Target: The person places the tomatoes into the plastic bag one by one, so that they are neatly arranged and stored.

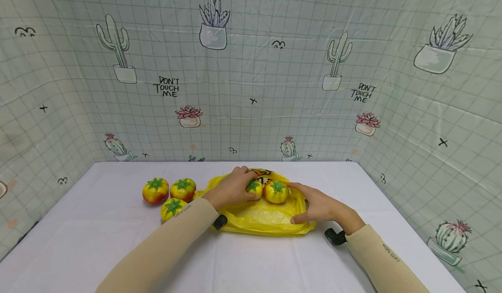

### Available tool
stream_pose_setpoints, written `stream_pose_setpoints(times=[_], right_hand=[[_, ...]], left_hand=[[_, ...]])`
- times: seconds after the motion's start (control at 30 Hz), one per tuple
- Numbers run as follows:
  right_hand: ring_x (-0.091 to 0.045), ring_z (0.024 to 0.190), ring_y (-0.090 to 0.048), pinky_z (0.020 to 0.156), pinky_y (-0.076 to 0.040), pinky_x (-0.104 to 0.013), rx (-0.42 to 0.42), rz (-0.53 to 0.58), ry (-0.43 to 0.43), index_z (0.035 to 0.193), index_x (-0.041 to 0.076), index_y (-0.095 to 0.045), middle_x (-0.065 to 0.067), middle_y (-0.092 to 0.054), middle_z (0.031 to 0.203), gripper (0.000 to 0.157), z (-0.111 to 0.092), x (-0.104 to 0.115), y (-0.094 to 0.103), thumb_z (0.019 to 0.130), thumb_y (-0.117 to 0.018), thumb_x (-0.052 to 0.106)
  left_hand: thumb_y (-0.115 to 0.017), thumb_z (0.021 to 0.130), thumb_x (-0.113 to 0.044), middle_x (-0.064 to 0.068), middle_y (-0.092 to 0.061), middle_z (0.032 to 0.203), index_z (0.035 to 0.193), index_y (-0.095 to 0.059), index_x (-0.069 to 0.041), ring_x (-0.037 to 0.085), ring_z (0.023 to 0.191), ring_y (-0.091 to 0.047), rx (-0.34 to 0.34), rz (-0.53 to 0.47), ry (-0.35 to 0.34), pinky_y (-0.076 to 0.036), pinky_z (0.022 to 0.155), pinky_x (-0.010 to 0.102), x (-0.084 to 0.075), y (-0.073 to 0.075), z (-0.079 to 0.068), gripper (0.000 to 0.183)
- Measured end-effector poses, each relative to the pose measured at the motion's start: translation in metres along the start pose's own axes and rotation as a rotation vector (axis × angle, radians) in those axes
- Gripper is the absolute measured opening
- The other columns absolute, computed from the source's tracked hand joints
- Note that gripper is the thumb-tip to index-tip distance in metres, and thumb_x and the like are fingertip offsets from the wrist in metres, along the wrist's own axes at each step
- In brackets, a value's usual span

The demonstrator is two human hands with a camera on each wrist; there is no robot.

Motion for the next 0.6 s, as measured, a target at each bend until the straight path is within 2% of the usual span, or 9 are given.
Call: stream_pose_setpoints(times=[0.43,0.6], right_hand=[[-0.028,0.135,-0.036,0.107,-0.029,-0.055,-0.001,-0.001,0.008,0.148,0.020,-0.031,-0.005,-0.037,0.148,0.097,-0.0003,-0.0006,-0.0005,0.068,-0.078,0.051],[-0.025,0.135,-0.035,0.107,-0.029,-0.053,0.002,-0.008,-0.006,0.148,0.023,-0.031,-0.001,-0.037,0.148,0.097,0.0001,-0.0029,-0.0013,0.068,-0.078,0.051]], left_hand=[[-0.072,0.083,-0.042,0.005,-0.051,0.124,0.132,-0.055,-0.014,0.022,0.114,-0.044,-0.009,0.000,0.012,-0.041,0.100,0.038,0.0010,0.0032,-0.0041,0.059],[-0.072,0.083,-0.042,0.004,-0.050,0.124,0.133,-0.055,-0.016,0.021,0.115,-0.044,-0.018,-0.013,0.012,-0.042,0.100,0.037,0.0020,0.0060,-0.0084,0.059]])
Point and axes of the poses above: each hand's wrist, its own z-axis towards the middle knuckle, its own y-axis out of the back of the hand, x = y × z, the point moved 8 cm from there along z, towards the middle knuckle
